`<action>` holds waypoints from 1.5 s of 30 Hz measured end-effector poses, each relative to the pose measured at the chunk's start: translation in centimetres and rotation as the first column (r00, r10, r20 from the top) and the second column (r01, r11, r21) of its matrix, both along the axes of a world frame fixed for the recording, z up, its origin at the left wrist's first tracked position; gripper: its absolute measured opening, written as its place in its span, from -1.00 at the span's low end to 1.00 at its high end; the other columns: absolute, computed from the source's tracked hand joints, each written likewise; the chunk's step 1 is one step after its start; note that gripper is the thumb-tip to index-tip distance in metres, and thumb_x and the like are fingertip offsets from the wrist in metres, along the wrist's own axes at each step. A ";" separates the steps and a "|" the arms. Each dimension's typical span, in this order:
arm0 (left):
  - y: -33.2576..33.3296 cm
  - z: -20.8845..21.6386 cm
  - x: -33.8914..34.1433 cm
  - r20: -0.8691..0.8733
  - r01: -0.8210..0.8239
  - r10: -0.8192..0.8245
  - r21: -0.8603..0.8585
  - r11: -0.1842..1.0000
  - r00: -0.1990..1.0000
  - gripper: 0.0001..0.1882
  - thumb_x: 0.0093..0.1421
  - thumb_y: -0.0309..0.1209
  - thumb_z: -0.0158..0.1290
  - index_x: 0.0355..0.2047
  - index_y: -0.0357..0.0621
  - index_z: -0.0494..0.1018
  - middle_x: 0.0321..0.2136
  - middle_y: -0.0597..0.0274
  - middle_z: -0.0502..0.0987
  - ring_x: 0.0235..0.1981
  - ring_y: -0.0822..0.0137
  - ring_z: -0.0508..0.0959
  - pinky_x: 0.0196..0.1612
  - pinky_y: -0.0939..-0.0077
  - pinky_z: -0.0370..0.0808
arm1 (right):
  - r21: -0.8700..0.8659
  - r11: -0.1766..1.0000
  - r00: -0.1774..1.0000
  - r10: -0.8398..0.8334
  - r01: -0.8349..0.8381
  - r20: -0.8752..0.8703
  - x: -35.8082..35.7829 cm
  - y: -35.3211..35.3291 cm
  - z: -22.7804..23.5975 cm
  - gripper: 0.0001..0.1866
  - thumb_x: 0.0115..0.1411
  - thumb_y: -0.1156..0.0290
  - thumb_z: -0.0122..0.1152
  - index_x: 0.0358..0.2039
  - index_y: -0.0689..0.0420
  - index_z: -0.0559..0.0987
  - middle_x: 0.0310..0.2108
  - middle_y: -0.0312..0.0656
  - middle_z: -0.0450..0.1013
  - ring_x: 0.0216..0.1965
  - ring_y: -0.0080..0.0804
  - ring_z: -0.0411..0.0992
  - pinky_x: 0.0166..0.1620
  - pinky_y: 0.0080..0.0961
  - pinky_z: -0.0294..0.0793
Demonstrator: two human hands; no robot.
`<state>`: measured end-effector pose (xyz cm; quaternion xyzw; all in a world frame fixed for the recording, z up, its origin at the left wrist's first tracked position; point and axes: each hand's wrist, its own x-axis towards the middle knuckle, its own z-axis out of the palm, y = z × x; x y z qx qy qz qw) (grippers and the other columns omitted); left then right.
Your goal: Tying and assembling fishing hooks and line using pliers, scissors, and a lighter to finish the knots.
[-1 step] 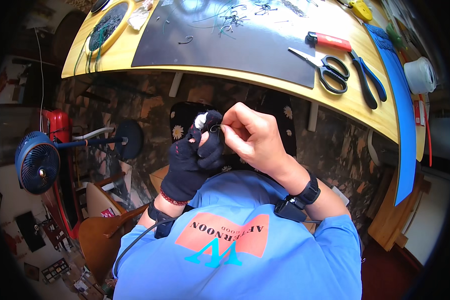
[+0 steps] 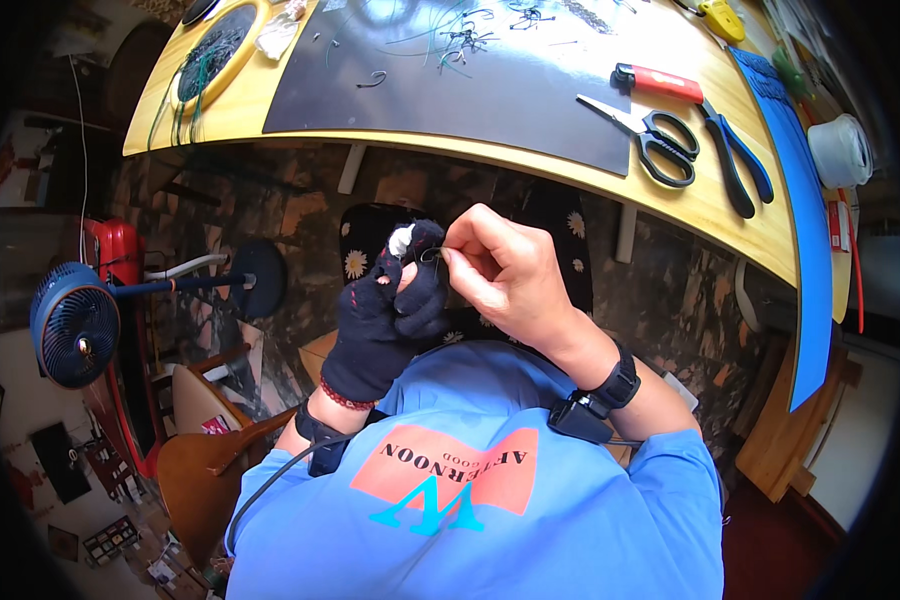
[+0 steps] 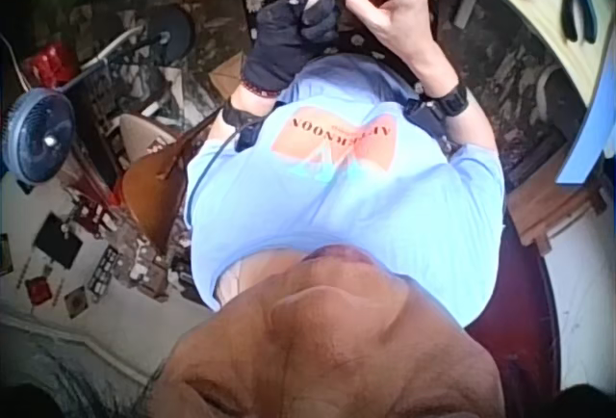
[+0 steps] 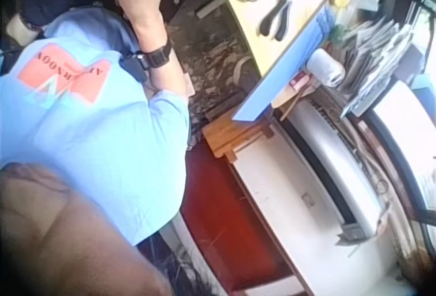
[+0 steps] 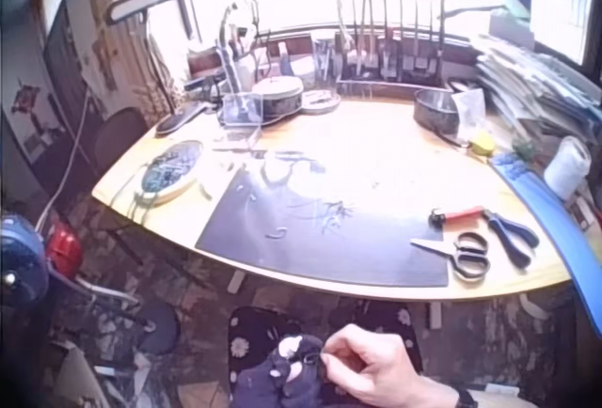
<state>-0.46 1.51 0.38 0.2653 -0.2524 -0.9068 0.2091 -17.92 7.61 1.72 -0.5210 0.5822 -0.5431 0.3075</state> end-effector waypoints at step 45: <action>-1.9 0.4 0.9 0.435 0.366 0.389 -0.899 0.241 0.812 -0.51 0.47 -0.08 -0.22 0.19 -0.13 0.40 -0.23 0.19 0.59 -0.31 0.31 0.59 -0.24 0.47 0.49 | -0.047 0.997 0.993 0.047 -0.053 -0.113 -0.3 0.2 0.4 -0.91 0.14 0.63 0.23 -0.39 0.21 0.48 -0.61 -0.32 0.32 -0.61 -0.70 0.27 -0.55 -0.64 0.24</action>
